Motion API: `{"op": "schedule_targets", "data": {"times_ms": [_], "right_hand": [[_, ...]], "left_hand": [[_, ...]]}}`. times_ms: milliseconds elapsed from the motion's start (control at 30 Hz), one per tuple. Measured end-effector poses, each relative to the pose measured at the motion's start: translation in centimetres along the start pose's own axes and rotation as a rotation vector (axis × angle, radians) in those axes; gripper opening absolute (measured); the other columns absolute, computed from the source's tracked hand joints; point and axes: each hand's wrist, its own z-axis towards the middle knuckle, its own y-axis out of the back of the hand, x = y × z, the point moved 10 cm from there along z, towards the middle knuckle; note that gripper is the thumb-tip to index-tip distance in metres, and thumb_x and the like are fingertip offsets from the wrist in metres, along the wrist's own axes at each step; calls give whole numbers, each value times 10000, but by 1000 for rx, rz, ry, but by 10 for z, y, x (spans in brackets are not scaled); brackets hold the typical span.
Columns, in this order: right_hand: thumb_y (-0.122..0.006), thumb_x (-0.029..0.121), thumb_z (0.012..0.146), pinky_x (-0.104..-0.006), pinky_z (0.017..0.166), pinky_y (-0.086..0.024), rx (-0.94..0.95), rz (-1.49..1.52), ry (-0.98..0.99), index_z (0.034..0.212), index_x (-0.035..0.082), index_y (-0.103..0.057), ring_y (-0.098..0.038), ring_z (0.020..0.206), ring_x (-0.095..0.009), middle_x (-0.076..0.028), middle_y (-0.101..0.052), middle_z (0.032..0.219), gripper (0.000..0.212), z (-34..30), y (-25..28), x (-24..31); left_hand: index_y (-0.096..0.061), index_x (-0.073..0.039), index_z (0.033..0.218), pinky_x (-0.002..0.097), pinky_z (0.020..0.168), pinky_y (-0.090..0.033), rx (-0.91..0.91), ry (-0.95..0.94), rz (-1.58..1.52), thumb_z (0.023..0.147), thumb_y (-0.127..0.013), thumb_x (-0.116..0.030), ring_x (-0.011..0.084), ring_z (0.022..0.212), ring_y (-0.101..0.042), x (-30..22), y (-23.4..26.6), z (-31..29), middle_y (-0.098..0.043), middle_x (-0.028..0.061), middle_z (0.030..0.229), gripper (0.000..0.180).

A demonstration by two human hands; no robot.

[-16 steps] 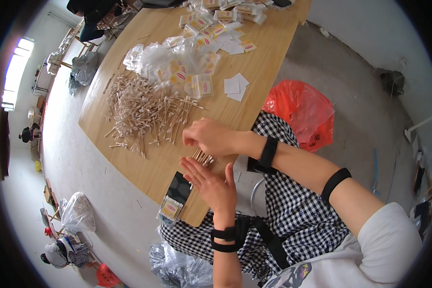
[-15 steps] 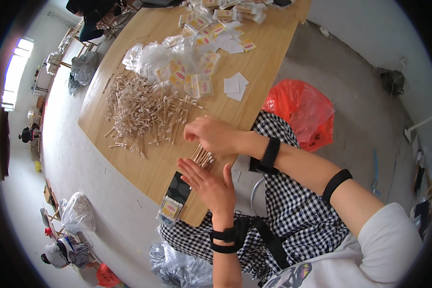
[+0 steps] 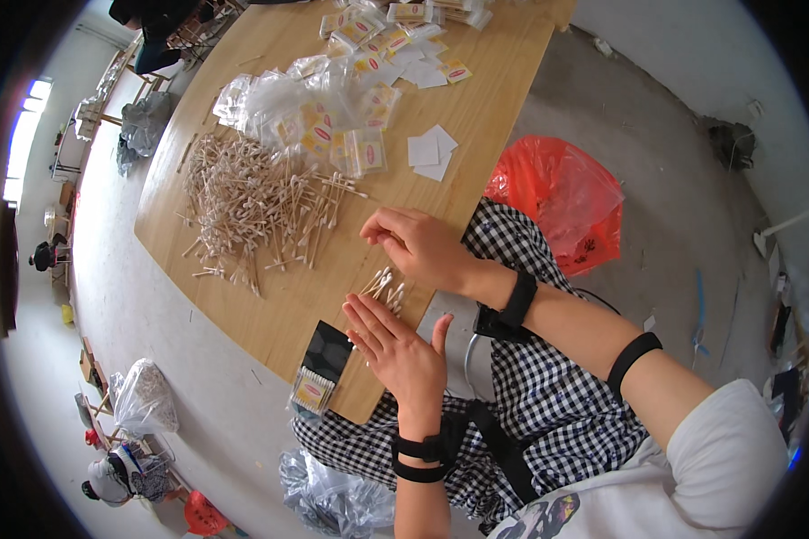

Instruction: Packing cotton swabs into small plastic bags and sealing them.

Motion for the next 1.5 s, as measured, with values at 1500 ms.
{"op": "schedule_targets", "data": {"times_ms": [1500], "right_hand": [[-633,-38,823,-375,902,-495,39,-212,277,1026,75,-672,-610,1022,-261,-49,-673,1091,236,-9,-17,17]], "left_hand": [[-142,91,1530,479,1217,-43,-17,-44,59,890,-521,-671,358,1521,-67,16,6,23,-122,258,1617,1065]]}}
